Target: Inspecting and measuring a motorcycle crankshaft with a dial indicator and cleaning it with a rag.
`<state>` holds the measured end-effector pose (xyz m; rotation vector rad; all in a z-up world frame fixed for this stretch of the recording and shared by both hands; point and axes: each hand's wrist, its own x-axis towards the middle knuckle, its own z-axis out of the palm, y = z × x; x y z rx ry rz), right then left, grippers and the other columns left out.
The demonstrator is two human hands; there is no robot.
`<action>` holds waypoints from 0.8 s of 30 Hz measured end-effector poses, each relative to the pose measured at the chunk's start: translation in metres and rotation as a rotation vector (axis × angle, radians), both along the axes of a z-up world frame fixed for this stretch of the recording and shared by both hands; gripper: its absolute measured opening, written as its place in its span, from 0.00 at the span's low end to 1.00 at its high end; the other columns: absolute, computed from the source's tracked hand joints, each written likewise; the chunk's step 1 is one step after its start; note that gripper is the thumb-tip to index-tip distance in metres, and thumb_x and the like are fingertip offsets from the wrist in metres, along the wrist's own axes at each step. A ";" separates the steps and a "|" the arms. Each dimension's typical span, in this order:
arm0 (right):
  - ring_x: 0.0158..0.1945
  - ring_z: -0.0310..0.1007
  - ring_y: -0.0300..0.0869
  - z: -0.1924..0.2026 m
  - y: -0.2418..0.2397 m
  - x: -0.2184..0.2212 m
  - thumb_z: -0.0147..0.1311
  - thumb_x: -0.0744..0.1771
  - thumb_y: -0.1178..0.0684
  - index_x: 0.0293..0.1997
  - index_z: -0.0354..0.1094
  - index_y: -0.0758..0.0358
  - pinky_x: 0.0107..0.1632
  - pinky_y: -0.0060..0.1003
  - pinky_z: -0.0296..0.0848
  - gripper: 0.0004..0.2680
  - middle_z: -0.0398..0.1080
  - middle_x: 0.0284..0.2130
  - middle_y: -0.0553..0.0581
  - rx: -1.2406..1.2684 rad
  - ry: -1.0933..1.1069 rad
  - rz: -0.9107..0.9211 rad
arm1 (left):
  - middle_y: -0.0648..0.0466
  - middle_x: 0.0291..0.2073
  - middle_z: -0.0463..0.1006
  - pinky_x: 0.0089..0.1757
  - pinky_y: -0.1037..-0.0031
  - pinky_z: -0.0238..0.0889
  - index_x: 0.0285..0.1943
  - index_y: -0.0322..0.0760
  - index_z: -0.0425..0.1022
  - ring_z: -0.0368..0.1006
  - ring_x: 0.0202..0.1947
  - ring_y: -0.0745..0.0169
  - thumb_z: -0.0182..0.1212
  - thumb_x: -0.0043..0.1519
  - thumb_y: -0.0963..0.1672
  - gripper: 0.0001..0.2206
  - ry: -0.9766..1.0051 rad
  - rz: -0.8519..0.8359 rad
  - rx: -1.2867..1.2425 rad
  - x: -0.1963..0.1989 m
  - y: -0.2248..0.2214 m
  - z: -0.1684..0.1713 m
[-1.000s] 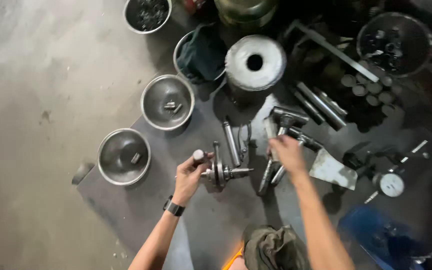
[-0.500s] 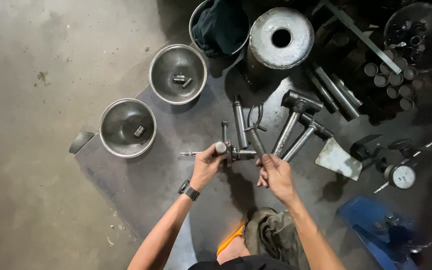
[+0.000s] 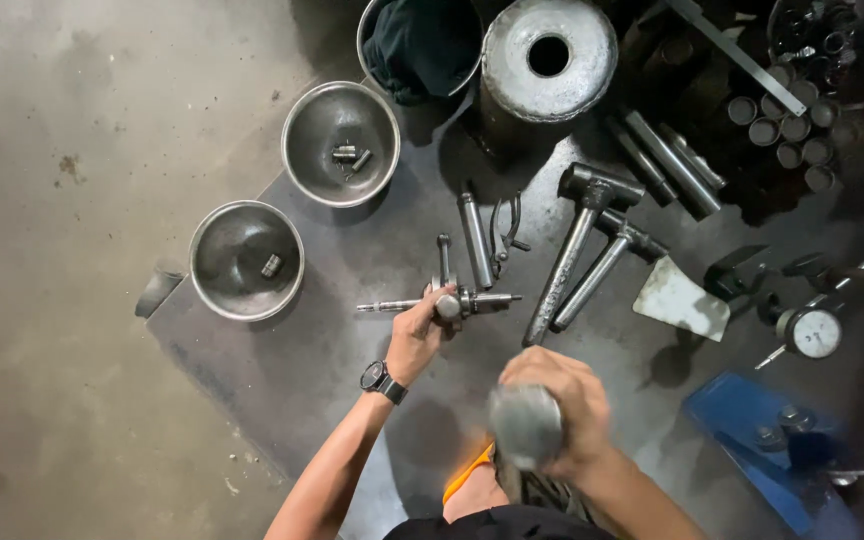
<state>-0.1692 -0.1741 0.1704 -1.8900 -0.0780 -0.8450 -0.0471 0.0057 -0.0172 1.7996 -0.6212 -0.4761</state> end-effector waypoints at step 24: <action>0.40 0.74 0.68 -0.175 -0.082 -0.009 0.46 0.72 0.38 0.38 0.77 0.65 0.46 0.59 0.72 0.19 0.73 0.30 0.75 0.091 1.340 -0.561 | 0.44 0.44 0.80 0.45 0.65 0.71 0.54 0.28 0.76 0.77 0.44 0.50 0.62 0.65 0.42 0.12 -0.225 0.103 0.089 -0.027 -0.106 0.019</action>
